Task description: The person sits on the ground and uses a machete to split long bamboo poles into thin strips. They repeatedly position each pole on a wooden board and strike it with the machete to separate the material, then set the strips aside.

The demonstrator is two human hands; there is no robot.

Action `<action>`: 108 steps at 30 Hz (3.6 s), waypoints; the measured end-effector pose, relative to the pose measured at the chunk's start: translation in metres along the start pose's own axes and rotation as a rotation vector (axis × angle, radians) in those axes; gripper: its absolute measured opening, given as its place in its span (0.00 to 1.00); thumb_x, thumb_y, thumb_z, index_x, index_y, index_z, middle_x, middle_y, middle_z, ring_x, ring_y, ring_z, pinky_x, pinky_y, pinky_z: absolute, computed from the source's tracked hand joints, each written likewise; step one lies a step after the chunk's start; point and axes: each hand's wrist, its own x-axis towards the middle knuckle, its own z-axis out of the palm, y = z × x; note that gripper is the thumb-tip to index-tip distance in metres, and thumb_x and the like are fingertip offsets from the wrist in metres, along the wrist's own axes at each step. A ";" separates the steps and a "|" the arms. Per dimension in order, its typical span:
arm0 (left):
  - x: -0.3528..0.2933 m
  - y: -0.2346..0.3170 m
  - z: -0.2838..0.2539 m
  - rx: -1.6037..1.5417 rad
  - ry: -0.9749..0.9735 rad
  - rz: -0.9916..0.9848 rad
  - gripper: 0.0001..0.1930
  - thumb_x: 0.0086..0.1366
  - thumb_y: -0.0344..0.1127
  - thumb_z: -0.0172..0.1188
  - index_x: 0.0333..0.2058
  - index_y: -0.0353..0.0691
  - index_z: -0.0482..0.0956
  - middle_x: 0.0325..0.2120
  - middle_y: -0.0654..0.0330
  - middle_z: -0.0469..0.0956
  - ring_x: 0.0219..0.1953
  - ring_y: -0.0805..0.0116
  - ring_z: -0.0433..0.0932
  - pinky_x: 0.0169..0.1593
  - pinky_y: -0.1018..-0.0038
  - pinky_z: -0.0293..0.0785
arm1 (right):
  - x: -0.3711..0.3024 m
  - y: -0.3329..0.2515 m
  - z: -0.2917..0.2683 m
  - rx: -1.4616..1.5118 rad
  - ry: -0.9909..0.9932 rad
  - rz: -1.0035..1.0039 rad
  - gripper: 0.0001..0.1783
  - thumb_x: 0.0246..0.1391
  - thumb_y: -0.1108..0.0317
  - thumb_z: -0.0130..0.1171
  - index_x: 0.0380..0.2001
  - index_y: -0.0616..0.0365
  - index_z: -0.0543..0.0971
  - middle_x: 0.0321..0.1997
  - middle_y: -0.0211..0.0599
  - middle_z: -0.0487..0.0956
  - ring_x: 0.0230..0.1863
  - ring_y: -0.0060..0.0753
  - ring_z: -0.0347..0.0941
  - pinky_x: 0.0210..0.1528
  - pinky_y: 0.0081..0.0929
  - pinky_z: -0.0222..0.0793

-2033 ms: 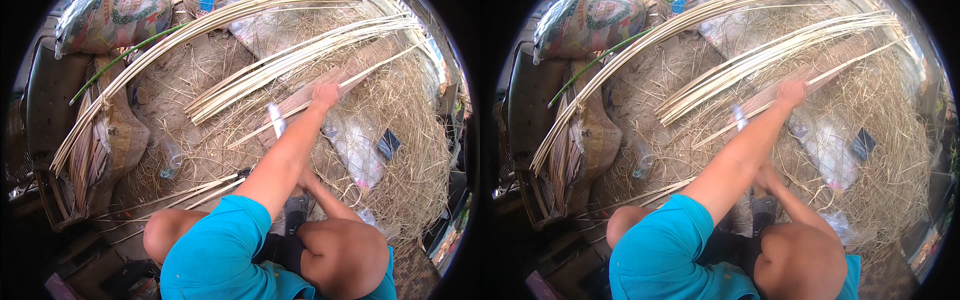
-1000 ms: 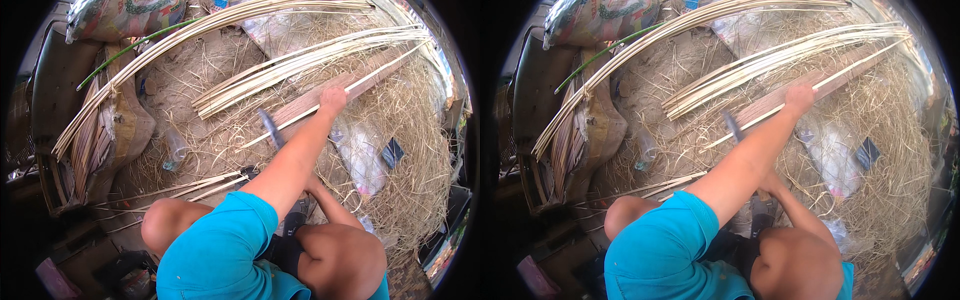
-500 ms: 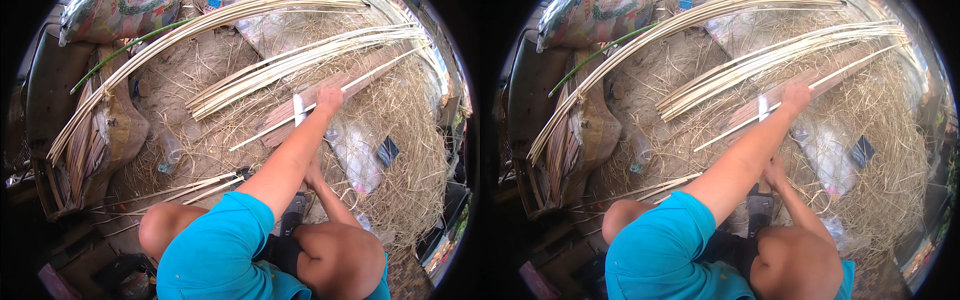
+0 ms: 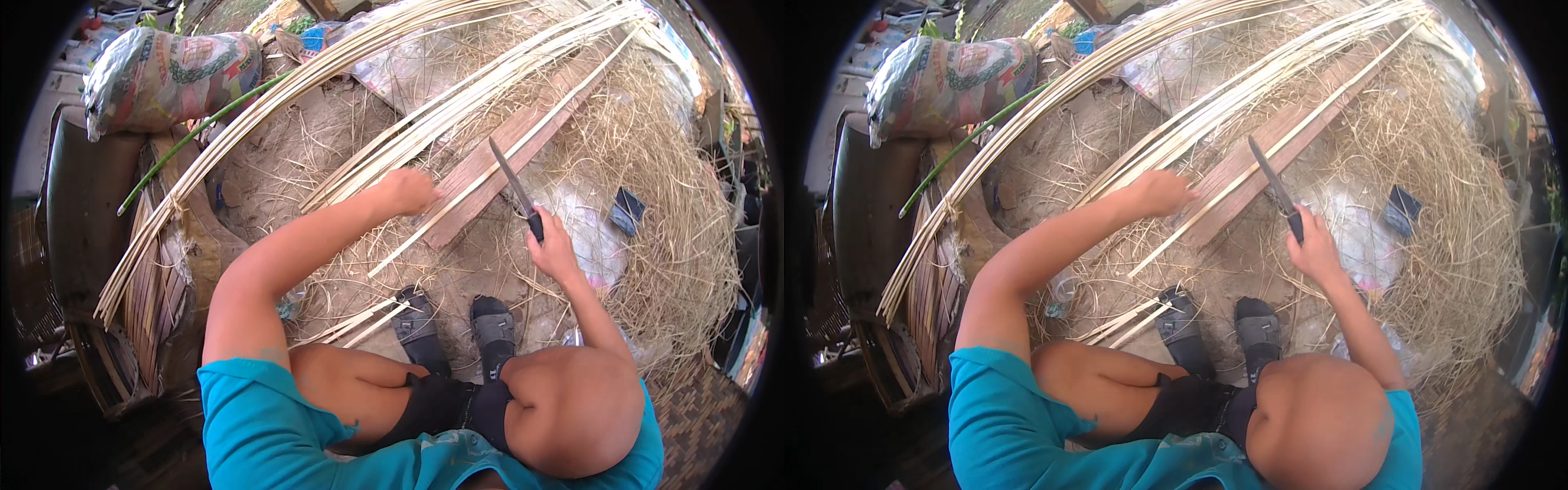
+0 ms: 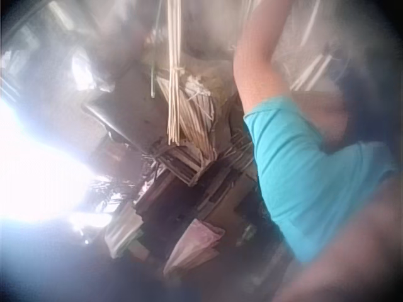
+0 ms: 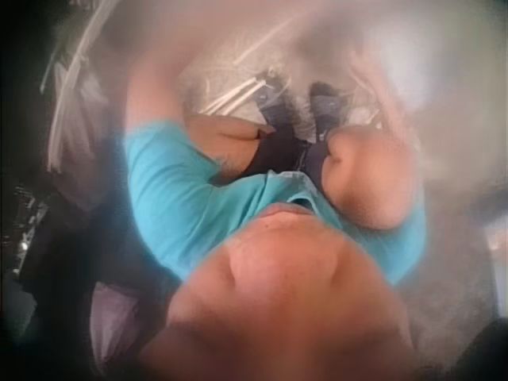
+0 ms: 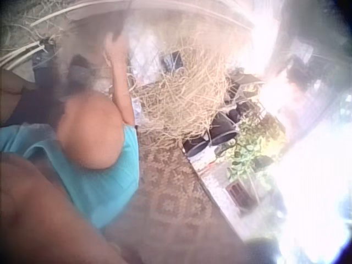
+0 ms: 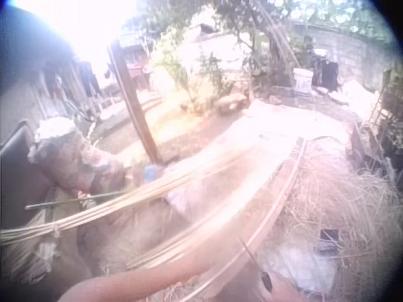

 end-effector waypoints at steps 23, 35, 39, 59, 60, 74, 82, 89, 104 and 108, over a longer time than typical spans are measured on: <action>-0.164 -0.010 0.257 -0.837 0.538 -0.308 0.19 0.76 0.47 0.49 0.37 0.36 0.78 0.26 0.43 0.78 0.31 0.45 0.79 0.37 0.56 0.73 | 0.082 0.097 -0.057 -0.162 0.054 0.609 0.23 0.70 0.48 0.47 0.54 0.53 0.78 0.37 0.56 0.84 0.41 0.63 0.81 0.44 0.55 0.77; -0.145 0.030 0.244 -0.448 0.533 -0.365 0.21 0.78 0.49 0.43 0.35 0.36 0.73 0.23 0.36 0.79 0.30 0.31 0.79 0.36 0.41 0.74 | 0.064 0.073 -0.046 -0.267 -0.051 0.288 0.20 0.68 0.50 0.53 0.55 0.50 0.75 0.37 0.60 0.82 0.38 0.63 0.81 0.42 0.54 0.78; -0.118 0.037 0.222 -0.771 0.509 -0.298 0.24 0.78 0.48 0.43 0.34 0.34 0.77 0.30 0.35 0.79 0.38 0.31 0.79 0.42 0.44 0.72 | 0.018 -0.016 0.015 0.088 -0.096 0.077 0.20 0.68 0.52 0.52 0.56 0.51 0.75 0.38 0.60 0.82 0.40 0.62 0.81 0.43 0.54 0.78; -0.195 0.029 0.270 -0.357 0.432 -0.415 0.22 0.76 0.51 0.45 0.36 0.36 0.75 0.22 0.36 0.79 0.27 0.31 0.80 0.32 0.41 0.75 | 0.042 0.099 -0.025 -0.072 0.117 0.251 0.20 0.67 0.48 0.53 0.52 0.49 0.78 0.33 0.56 0.82 0.35 0.63 0.80 0.37 0.55 0.76; -0.200 0.027 0.273 -0.373 0.459 -0.415 0.22 0.76 0.51 0.45 0.37 0.37 0.76 0.22 0.36 0.79 0.28 0.31 0.80 0.33 0.40 0.75 | 0.045 0.101 -0.025 -0.089 0.117 0.327 0.20 0.67 0.49 0.53 0.50 0.50 0.77 0.32 0.56 0.82 0.35 0.63 0.80 0.37 0.55 0.76; -0.264 -0.018 0.304 -1.141 0.201 -0.603 0.26 0.77 0.51 0.49 0.31 0.31 0.80 0.17 0.53 0.74 0.21 0.65 0.73 0.30 0.63 0.69 | 0.031 0.033 0.013 0.080 -0.170 0.201 0.22 0.68 0.48 0.51 0.57 0.49 0.74 0.40 0.59 0.81 0.41 0.64 0.80 0.43 0.54 0.77; -0.234 -0.017 0.326 -1.208 0.443 -0.497 0.21 0.76 0.49 0.54 0.34 0.35 0.82 0.19 0.67 0.75 0.23 0.80 0.71 0.27 0.73 0.66 | 0.052 0.095 -0.038 -0.089 0.037 0.413 0.21 0.69 0.49 0.50 0.56 0.50 0.77 0.34 0.57 0.82 0.38 0.62 0.81 0.41 0.55 0.76; -0.161 0.015 0.253 -0.632 0.732 -0.200 0.22 0.75 0.52 0.49 0.34 0.36 0.75 0.23 0.39 0.80 0.30 0.33 0.78 0.32 0.48 0.72 | -0.037 -0.058 0.049 0.118 -0.310 -0.098 0.27 0.67 0.48 0.51 0.64 0.45 0.72 0.44 0.59 0.81 0.42 0.64 0.80 0.48 0.54 0.76; -0.164 0.005 0.245 -0.678 0.528 -0.368 0.25 0.78 0.48 0.43 0.32 0.32 0.77 0.30 0.34 0.78 0.38 0.29 0.76 0.41 0.44 0.70 | -0.020 -0.012 0.041 0.089 -0.175 -0.005 0.26 0.67 0.48 0.52 0.62 0.48 0.73 0.38 0.54 0.82 0.39 0.62 0.80 0.43 0.54 0.76; -0.176 0.010 0.241 -0.649 0.500 -0.299 0.25 0.78 0.48 0.43 0.30 0.32 0.77 0.29 0.35 0.78 0.37 0.29 0.76 0.41 0.42 0.69 | -0.001 -0.004 0.016 0.071 -0.176 0.110 0.26 0.67 0.47 0.53 0.63 0.44 0.72 0.35 0.53 0.80 0.37 0.61 0.80 0.42 0.53 0.77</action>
